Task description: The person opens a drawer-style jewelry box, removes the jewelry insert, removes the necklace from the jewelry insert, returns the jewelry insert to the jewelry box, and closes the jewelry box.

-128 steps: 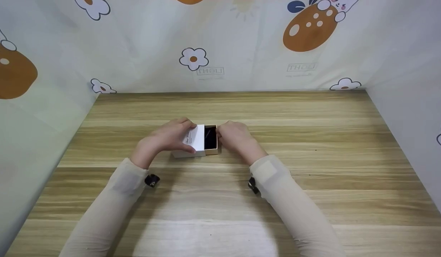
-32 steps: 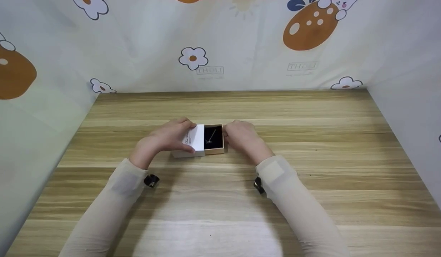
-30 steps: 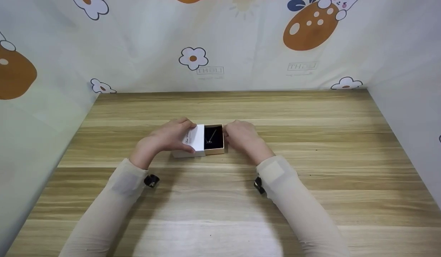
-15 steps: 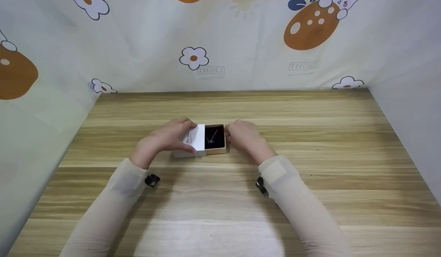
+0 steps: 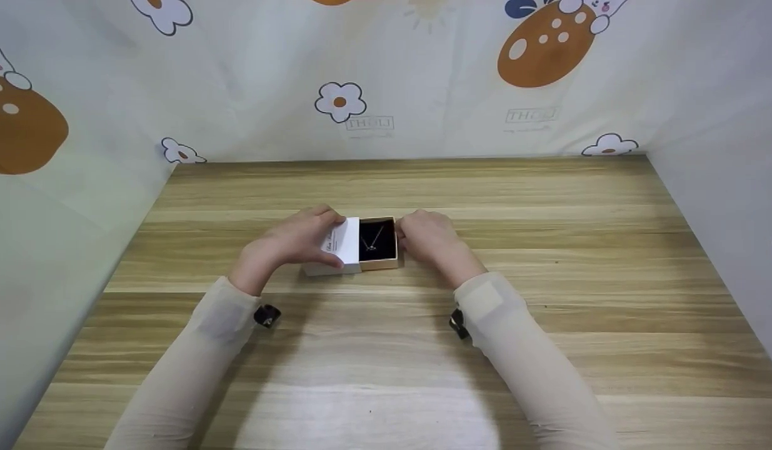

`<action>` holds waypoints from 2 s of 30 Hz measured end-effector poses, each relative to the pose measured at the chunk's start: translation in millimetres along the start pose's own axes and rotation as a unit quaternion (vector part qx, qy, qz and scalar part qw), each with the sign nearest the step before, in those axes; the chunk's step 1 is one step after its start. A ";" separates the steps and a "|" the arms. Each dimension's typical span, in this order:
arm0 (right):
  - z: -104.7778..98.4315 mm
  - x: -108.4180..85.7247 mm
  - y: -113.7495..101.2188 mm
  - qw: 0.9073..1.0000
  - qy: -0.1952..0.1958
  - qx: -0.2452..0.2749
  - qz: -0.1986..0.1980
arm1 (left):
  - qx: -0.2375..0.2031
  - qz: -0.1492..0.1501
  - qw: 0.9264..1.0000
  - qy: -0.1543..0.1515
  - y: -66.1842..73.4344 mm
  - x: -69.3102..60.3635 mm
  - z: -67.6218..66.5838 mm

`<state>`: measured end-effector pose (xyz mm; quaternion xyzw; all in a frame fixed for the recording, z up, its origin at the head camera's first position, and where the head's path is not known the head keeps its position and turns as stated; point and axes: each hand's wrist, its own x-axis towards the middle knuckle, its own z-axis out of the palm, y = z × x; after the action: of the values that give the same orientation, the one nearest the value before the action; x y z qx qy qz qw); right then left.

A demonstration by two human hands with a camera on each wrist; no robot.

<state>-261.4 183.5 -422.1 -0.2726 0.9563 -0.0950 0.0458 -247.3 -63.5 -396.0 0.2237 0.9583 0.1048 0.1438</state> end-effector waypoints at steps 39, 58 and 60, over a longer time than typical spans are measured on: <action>1.4 -2.4 5.2 1.000 0.004 0.001 0.004 | 0.001 -0.005 1.000 -0.001 -0.4 1.5 0.5; -0.2 -4.8 6.1 1.000 -0.009 0.011 0.013 | -0.001 -0.003 1.000 0.007 -0.4 -1.1 0.4; -0.2 -5.2 6.5 1.000 -0.010 0.009 0.013 | -0.001 -0.004 1.000 0.007 -0.2 -1.1 0.3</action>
<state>-260.3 191.7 -423.0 -0.2608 0.9583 -0.1004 0.0589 -246.3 -64.1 -396.1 0.2191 0.9600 0.1070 0.1375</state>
